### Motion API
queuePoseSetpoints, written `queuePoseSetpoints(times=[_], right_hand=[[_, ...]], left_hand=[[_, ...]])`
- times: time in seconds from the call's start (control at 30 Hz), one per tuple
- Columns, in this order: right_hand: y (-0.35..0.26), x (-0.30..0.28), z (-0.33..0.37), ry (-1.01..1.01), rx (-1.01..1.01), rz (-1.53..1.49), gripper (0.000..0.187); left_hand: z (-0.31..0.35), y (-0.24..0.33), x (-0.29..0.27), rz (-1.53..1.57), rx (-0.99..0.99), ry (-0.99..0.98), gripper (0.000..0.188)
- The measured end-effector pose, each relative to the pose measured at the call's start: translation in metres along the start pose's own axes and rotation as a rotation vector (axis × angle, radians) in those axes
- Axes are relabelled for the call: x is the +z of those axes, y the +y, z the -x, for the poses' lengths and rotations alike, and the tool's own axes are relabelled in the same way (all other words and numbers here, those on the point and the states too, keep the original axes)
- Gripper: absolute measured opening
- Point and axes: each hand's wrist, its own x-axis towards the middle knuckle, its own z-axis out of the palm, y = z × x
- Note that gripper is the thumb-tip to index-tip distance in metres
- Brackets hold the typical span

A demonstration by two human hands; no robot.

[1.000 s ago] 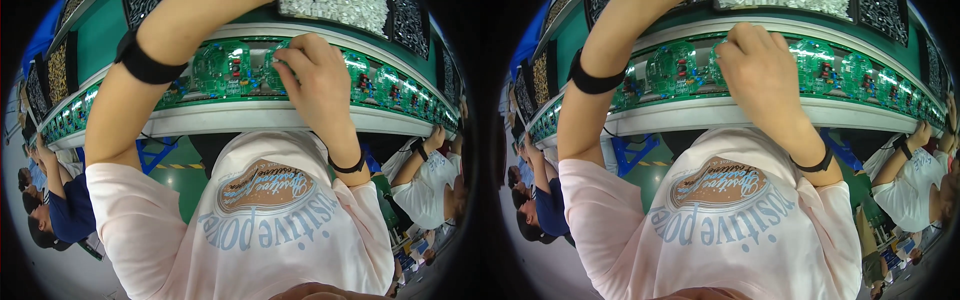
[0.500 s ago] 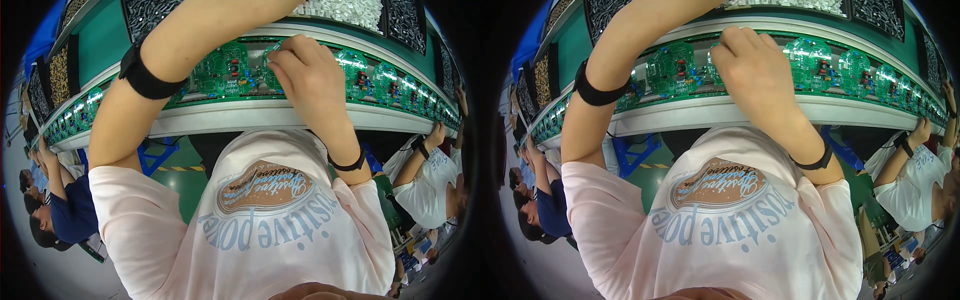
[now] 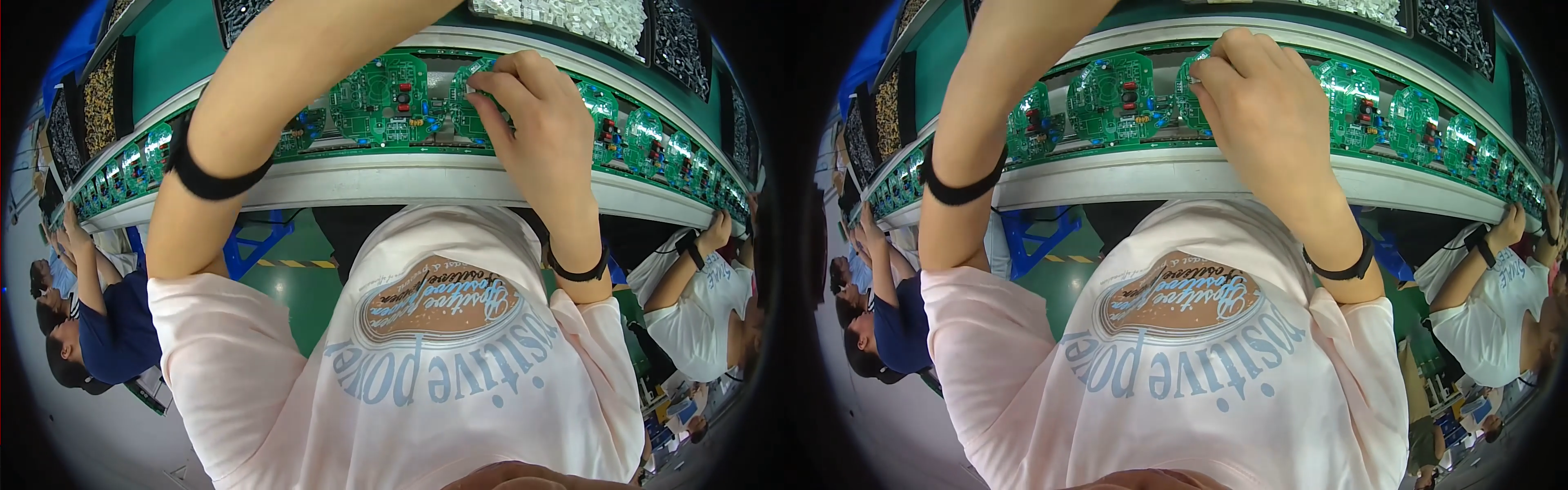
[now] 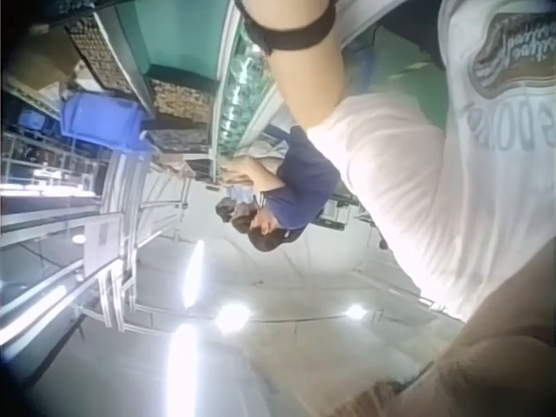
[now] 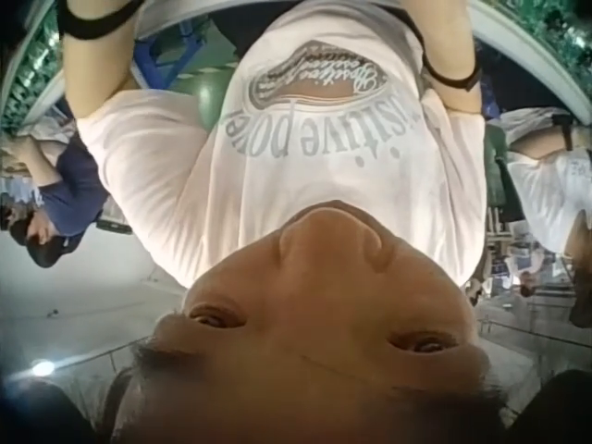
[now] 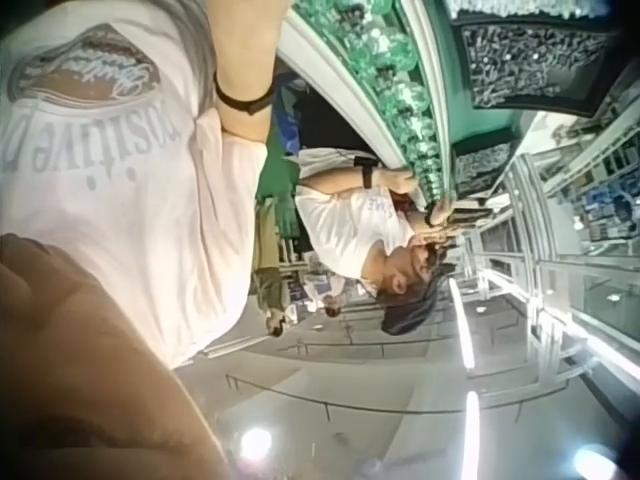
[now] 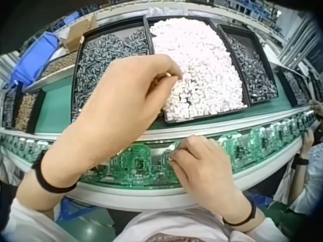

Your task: Manually assembling components onto printed circuit boards on a production line.

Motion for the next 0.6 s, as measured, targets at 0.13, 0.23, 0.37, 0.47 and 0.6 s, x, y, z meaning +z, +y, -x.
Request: queuePoseSetpoints(times=[0.13, 0.23, 0.37, 0.47, 0.6], right_hand=[[-0.001, -0.001, -0.001, -0.021, -0.002, 0.023, 0.013], [-0.002, -0.002, -0.002, -0.041, -0.019, 0.060, 0.012], [-0.001, -0.004, -0.002, -0.079, -0.015, 0.050, 0.012], [0.003, -0.003, 0.003, -0.066, -0.011, 0.056, 0.013], [0.002, -0.002, 0.003, -0.055, -0.016, 0.069, 0.012]], left_hand=[[0.020, 0.020, -0.031, 0.385, -0.555, -0.151, 0.016], [0.048, 0.022, -0.040, 0.377, -0.780, -0.127, 0.014], [0.102, 0.003, -0.048, 0.453, -0.769, -0.143, 0.019], [0.119, 0.007, -0.046, 0.452, -0.807, -0.153, 0.020], [0.126, 0.016, -0.049, 0.357, -0.865, -0.170, 0.019]])
